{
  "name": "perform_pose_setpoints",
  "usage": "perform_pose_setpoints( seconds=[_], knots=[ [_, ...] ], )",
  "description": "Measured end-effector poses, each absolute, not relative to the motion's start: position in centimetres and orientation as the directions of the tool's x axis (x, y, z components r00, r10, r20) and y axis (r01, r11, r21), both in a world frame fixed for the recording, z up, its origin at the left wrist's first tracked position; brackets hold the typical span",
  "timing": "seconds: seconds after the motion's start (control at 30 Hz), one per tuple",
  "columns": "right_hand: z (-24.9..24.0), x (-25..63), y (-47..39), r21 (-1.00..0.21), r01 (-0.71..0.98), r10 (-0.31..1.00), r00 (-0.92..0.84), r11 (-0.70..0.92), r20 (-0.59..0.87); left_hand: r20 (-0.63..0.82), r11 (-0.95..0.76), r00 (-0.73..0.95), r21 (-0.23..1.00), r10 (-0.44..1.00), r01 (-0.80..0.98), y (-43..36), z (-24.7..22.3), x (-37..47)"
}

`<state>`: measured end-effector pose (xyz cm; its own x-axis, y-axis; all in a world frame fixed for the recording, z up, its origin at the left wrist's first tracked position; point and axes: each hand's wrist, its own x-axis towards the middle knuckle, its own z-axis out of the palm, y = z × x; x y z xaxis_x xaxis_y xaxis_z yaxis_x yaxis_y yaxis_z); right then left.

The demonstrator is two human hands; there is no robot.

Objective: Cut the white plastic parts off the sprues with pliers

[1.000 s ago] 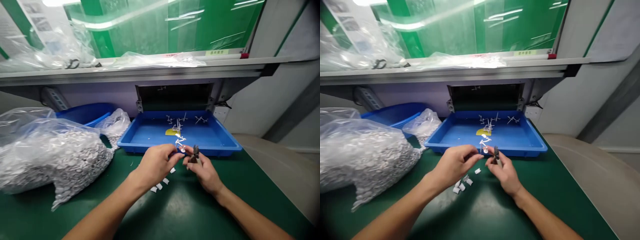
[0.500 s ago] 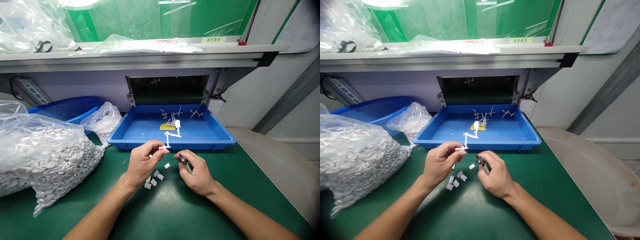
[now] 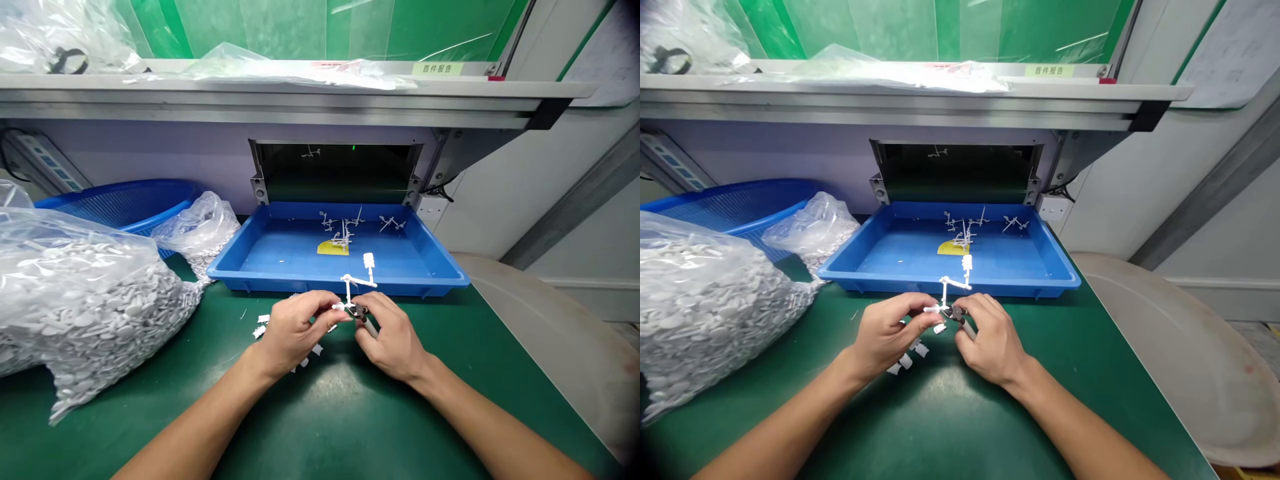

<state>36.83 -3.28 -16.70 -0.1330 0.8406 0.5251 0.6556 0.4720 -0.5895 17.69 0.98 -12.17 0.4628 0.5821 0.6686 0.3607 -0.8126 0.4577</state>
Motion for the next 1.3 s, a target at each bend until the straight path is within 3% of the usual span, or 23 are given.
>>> perform_pose_setpoints(
  seconds=[0.37,0.77,0.87,0.97,1.07,1.17,1.23,1.3],
  knots=[
    [-17.0,37.3,-3.2,-0.571,0.676,0.861,-0.196,0.466,0.469,0.714,-0.868,0.498,0.363,0.492,0.338,1.4,-13.4,17.6],
    [-17.5,36.7,-3.2,-0.747,0.532,0.902,-0.081,0.398,0.423,0.696,-0.9,0.571,0.354,0.435,0.253,1.4,-13.5,18.2],
    [-18.8,37.4,-3.8,-0.743,0.582,0.929,-0.06,0.33,0.366,0.802,-0.924,0.47,0.261,0.368,0.279,0.2,-10.3,16.4],
    [-21.8,38.4,-3.2,-0.664,0.692,0.95,-0.109,0.284,0.293,0.915,-0.856,0.235,0.183,0.328,0.483,-0.4,-5.6,11.7],
    [-24.4,38.9,-2.3,-0.585,0.741,0.938,-0.185,0.33,0.294,0.927,-0.617,-0.086,0.309,0.364,0.724,-0.7,-1.2,4.7],
    [-24.5,38.6,-2.3,-0.543,0.748,0.917,-0.231,0.382,0.326,0.84,-0.369,-0.151,0.381,0.521,0.848,-0.9,1.3,-1.2],
    [-23.2,38.1,-2.7,-0.543,0.739,0.91,-0.245,0.399,0.335,0.827,-0.339,-0.169,0.395,0.537,0.854,-1.2,1.3,-2.8],
    [-21.5,37.6,-3.1,-0.556,0.722,0.906,-0.259,0.411,0.334,0.84,-0.436,-0.221,0.461,0.496,0.773,-1.9,0.3,-2.3]
  ],
)
